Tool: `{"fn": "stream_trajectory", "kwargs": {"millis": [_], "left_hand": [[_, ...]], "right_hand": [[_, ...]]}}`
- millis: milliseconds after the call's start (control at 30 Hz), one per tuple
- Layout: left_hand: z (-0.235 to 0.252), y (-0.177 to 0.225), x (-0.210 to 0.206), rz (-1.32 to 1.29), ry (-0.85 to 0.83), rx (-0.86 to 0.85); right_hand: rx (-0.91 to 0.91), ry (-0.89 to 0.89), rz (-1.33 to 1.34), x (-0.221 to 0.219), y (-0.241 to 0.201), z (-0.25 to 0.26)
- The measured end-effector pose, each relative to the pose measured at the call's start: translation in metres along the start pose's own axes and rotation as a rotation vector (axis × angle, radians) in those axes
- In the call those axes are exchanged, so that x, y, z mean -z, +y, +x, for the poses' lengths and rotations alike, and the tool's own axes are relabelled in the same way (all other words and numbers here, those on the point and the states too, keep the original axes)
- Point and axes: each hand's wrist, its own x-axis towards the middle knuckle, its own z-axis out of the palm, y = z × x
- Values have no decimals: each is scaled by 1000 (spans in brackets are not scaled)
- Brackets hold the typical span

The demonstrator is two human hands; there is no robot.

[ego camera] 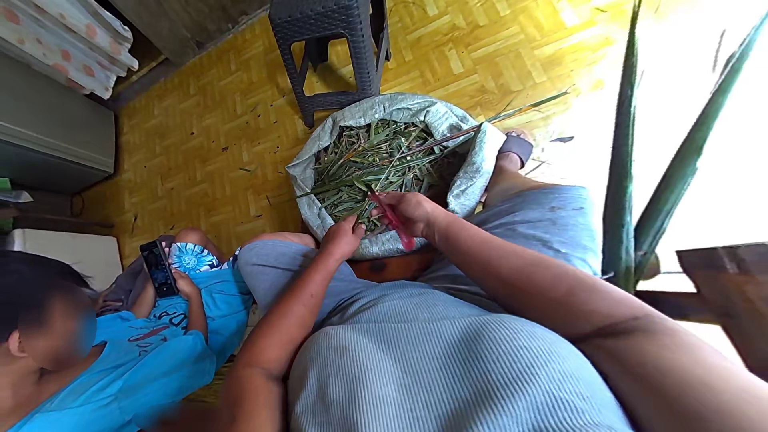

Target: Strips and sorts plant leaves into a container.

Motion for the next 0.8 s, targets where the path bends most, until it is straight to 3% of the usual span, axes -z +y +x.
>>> {"fn": "stream_trajectory", "kwargs": {"millis": [133, 233, 333, 433, 800], "left_hand": [[-16, -7, 4, -134, -77, 69], [-17, -13, 4, -194, -64, 144], [-9, -12, 4, -146, -31, 164], [2, -12, 3, -127, -1, 146], [-10, 19, 0, 347, 107, 123]], "right_hand": [[100, 70, -68, 13, -9, 5], [283, 110, -485, 13, -5, 0], [429, -9, -900, -2, 8, -16], [501, -118, -1124, -21, 20, -33], [497, 77, -1541, -28, 14, -25]]}}
